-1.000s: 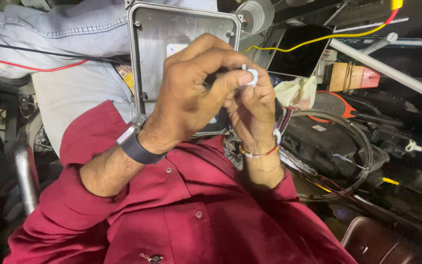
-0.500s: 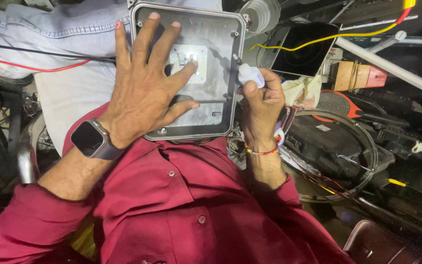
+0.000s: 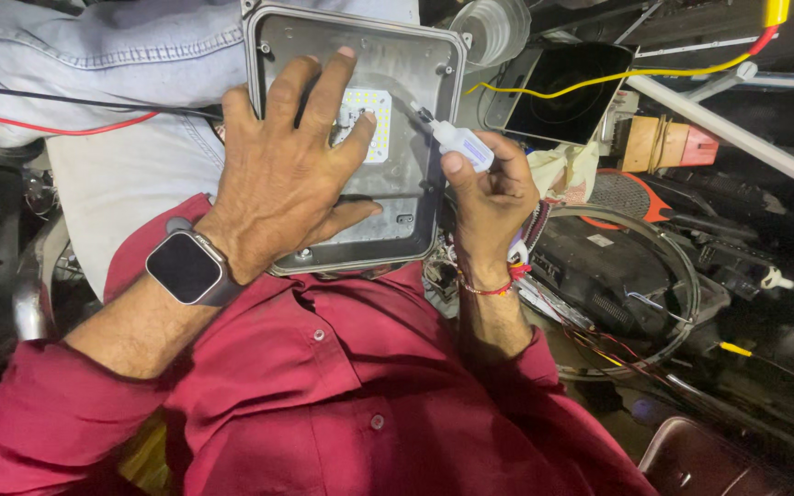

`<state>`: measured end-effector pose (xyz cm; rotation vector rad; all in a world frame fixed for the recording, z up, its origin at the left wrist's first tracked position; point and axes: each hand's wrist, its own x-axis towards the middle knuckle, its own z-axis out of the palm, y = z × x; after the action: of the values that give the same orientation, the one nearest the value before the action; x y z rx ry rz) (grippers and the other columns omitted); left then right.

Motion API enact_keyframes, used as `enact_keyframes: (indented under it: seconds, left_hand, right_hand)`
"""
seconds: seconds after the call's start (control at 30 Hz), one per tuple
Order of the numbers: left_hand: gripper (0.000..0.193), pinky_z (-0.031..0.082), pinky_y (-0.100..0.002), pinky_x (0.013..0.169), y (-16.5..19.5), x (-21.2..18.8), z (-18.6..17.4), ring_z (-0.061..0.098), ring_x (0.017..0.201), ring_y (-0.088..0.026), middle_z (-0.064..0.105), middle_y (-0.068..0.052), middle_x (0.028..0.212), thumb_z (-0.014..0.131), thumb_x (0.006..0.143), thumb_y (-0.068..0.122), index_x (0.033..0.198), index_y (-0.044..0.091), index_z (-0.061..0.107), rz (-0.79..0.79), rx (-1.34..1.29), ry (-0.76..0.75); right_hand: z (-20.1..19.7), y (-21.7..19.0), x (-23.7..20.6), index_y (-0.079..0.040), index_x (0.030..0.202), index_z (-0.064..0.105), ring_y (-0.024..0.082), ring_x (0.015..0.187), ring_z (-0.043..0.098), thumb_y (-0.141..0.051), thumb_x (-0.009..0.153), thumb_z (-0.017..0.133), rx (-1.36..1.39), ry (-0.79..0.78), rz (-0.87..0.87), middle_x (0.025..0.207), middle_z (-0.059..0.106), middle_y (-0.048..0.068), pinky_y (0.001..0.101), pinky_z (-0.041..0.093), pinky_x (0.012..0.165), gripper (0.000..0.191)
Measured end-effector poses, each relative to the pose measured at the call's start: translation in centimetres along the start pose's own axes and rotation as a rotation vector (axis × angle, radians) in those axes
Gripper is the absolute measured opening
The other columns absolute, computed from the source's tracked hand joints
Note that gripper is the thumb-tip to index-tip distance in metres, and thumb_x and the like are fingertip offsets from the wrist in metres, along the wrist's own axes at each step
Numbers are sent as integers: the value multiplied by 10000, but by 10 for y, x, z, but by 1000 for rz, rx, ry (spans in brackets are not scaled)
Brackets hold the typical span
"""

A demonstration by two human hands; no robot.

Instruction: The person assembles an LED floodlight by fitting a clear plastic cover over the LED module and then applying a sealant to the edges of the module using a syringe.

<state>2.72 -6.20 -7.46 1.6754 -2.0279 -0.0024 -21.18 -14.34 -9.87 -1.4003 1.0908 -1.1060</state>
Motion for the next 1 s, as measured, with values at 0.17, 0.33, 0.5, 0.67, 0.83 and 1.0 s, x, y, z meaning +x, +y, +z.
enact_keyframes:
  seconds: [0.17,0.33,0.5,0.67,0.83,1.0]
  left_hand:
    - [879,391,-577,798,4,5,-4,399,1319,-392,420,-205,1543,892,608,618,1284,87,704,-12,9,-39]
    - [880,397,-568,786,4,6,-5,408,1315,-380,435,-201,1537,892,601,618,1269,75,710,-5,11,-19]
    - [868,406,-578,810,4,5,-4,410,1323,-374,433,-191,1534,886,604,605,1275,83,713,-7,31,-10]
    - [872,408,-580,813,4,5,-2,416,1322,-378,437,-192,1525,875,626,615,1294,81,709,-16,34,-21]
    - [860,406,-572,806,1,4,-2,421,1317,-380,442,-199,1523,871,628,613,1284,81,709,-16,27,-23]
    - [844,403,-570,810,-1,3,-1,420,1322,-382,449,-209,1520,877,637,593,1287,85,705,-10,11,-9]
  right_hand:
    - [8,-5,6,30,1209,680,101,1024,639,-23,962,835,-110,-90,-131,1163,611,35,239,539,920,297]
    - [12,-11,7,18,1174,692,98,1004,631,-25,938,838,-200,-97,-135,1126,612,23,237,530,885,281]
    - [14,-14,7,20,1193,695,103,1009,627,-16,947,845,-269,-119,-177,1128,616,29,239,524,883,290]
    - [15,-12,7,11,1179,682,101,997,645,-24,937,836,-268,-118,-162,1131,619,30,238,544,857,290]
    - [16,-8,8,16,1191,673,115,1043,638,-19,959,828,-235,-117,-197,1153,628,43,258,531,932,281]
    - [14,-7,7,16,1187,671,115,1042,637,-34,959,828,-231,-117,-187,1148,626,41,260,532,934,282]
